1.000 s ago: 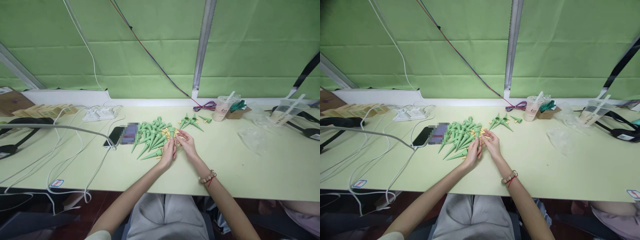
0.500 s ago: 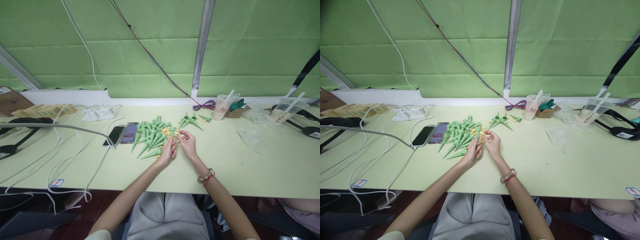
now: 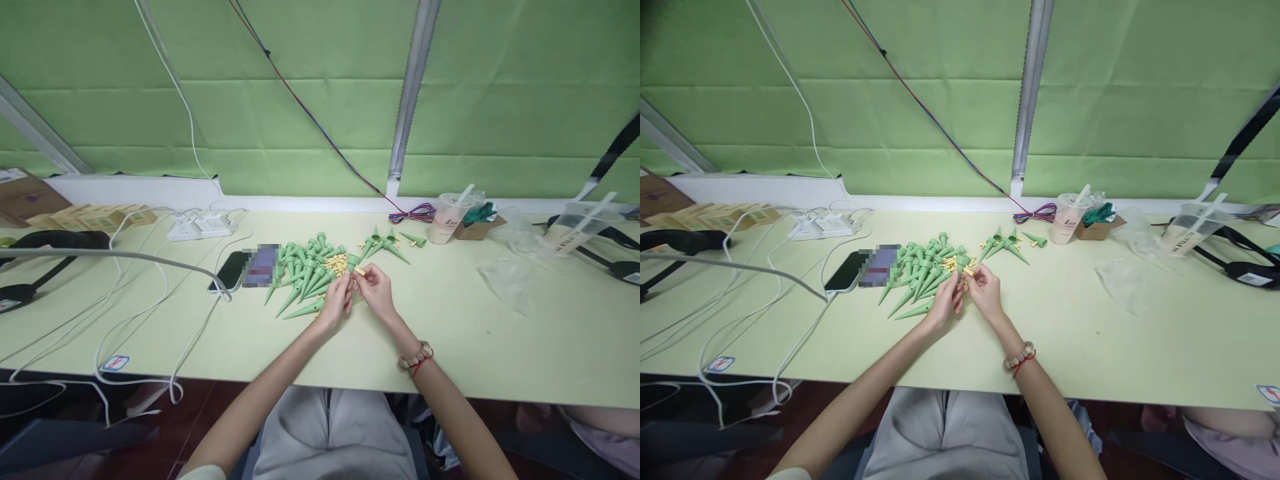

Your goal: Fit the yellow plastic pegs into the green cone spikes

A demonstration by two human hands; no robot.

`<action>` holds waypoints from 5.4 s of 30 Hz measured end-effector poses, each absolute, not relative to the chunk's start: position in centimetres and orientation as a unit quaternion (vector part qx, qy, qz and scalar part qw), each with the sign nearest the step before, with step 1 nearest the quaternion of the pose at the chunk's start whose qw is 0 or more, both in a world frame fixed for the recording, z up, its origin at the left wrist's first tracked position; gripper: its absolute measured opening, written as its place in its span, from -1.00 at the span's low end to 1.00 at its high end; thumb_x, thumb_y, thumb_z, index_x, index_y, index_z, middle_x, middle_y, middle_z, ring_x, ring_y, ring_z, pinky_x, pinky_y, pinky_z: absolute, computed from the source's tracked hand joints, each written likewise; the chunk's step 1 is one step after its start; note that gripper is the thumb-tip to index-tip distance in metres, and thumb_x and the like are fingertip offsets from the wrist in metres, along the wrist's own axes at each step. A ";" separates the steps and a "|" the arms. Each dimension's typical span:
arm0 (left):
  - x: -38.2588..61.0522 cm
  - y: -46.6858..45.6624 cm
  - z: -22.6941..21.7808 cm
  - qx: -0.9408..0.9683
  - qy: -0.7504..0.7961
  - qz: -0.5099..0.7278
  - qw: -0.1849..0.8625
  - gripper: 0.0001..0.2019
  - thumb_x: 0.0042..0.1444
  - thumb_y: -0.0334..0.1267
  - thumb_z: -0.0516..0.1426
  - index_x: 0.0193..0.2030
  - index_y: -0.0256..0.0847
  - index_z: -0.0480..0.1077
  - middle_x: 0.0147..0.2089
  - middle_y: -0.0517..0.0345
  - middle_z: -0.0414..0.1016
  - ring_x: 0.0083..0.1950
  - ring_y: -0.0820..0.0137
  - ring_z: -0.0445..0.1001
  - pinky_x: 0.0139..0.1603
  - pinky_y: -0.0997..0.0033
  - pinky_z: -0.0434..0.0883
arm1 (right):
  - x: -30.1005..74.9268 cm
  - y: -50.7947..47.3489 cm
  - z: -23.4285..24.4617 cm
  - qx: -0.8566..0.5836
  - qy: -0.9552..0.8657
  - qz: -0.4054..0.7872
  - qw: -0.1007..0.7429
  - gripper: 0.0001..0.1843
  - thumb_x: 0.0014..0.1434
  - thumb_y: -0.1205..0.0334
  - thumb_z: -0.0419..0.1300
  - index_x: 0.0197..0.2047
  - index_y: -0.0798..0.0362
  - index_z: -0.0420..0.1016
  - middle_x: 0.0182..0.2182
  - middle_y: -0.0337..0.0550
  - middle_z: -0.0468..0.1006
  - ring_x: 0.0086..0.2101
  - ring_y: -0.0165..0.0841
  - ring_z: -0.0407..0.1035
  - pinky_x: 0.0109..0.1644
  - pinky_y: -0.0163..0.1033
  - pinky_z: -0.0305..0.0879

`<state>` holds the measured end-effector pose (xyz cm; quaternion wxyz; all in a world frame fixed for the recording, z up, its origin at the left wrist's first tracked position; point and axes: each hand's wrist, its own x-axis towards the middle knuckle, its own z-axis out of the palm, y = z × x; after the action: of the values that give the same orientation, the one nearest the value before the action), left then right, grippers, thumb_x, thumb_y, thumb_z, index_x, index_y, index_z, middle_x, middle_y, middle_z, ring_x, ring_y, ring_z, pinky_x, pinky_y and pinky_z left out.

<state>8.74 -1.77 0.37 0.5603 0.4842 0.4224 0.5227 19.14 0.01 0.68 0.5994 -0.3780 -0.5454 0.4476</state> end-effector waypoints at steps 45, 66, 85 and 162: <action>6.2 -1.2 0.7 0.626 0.584 0.476 0.201 -0.73 0.10 -0.10 0.01 -0.17 -0.11 0.44 -0.50 0.18 0.43 -0.49 0.39 0.33 -0.41 0.49 0.18 | 18.4 -0.7 1.4 -0.393 -0.544 0.405 0.621 -0.82 -0.09 0.13 0.27 -0.46 0.06 0.42 -0.40 -0.15 0.44 -0.32 -0.35 0.38 -0.22 -0.22 0.39; 5.5 -1.0 1.4 0.646 0.584 0.467 0.152 -0.75 0.04 -0.11 0.07 -0.21 -0.08 0.50 -0.54 0.20 0.46 -0.52 0.42 0.32 -0.43 0.49 0.17 | 19.4 -0.2 1.1 -0.417 -0.628 0.258 0.604 -0.81 -0.12 0.24 0.22 -0.67 0.00 0.32 -0.64 -0.27 0.31 -0.49 -0.38 0.25 -0.32 -0.23 0.28; 4.7 -0.5 1.5 0.675 0.559 0.464 0.131 -0.76 0.06 -0.14 0.07 -0.18 -0.06 0.49 -0.18 0.14 0.55 -0.31 0.37 0.48 -0.25 0.42 0.33 | 18.6 -0.3 1.3 -0.354 -0.480 0.578 0.557 -0.69 -0.14 0.04 0.30 -0.48 0.09 0.35 -0.51 -0.26 0.35 -0.45 -0.44 0.32 -0.45 -0.34 0.41; 4.9 -0.6 0.6 0.732 0.529 0.420 -0.091 -0.71 0.16 -0.17 -0.02 -0.26 -0.22 0.49 -0.48 0.11 0.52 -0.45 0.42 0.44 -0.39 0.42 0.25 | 19.2 -0.5 1.5 -0.429 -0.599 0.356 0.575 -0.75 -0.07 0.10 0.23 -0.57 0.05 0.31 -0.59 -0.25 0.35 -0.57 -0.45 0.27 -0.50 -0.33 0.31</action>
<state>4.95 -0.55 0.63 -0.0912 0.7321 0.5286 0.4198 19.22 -0.48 1.46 0.5748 -0.4287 -0.5995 0.3556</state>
